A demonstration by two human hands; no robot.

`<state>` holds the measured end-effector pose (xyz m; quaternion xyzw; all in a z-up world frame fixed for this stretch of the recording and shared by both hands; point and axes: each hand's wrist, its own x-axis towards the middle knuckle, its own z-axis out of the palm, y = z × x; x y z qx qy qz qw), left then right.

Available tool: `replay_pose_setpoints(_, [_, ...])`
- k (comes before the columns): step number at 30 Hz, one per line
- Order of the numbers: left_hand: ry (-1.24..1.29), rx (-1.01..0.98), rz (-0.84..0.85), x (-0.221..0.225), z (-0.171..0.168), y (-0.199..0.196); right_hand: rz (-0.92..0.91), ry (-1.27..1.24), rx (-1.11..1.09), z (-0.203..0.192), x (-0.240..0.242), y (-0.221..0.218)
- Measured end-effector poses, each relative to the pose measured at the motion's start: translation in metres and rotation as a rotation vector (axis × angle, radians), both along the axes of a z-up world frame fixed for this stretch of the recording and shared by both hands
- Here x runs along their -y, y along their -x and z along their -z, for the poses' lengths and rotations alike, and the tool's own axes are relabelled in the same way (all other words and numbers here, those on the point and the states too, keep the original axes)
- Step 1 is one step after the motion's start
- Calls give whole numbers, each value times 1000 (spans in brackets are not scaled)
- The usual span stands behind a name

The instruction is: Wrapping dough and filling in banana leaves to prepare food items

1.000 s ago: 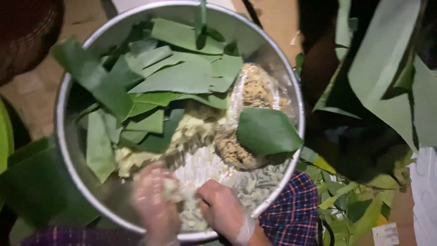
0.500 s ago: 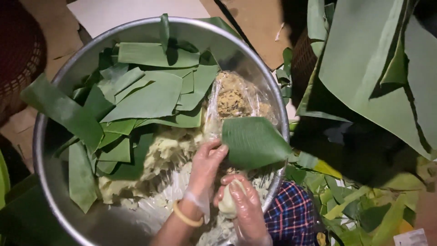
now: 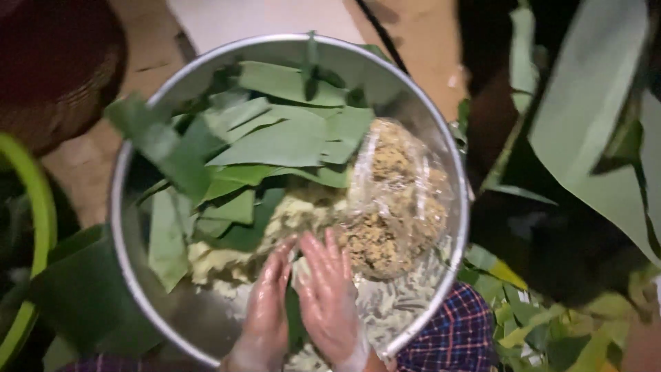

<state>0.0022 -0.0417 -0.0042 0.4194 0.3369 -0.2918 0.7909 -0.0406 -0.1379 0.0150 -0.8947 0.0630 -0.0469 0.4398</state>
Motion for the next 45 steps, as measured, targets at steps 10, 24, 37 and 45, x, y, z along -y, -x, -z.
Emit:
replay_pose_setpoints(10, [-164,561,21,-30,16,9,-291,616,-54,24,-26,6])
replay_pose_setpoints(24, [-21,99,37,-22,-9,12,-619,3,-367,-26,6,10])
replay_pose_setpoints(37, [-64,380,255,-46,-19,-22,-4,-594,-567,6,70,11])
replay_pose_setpoints(45, [-109,531,745,-40,27,-9,-92,673,39,-96,166,-25])
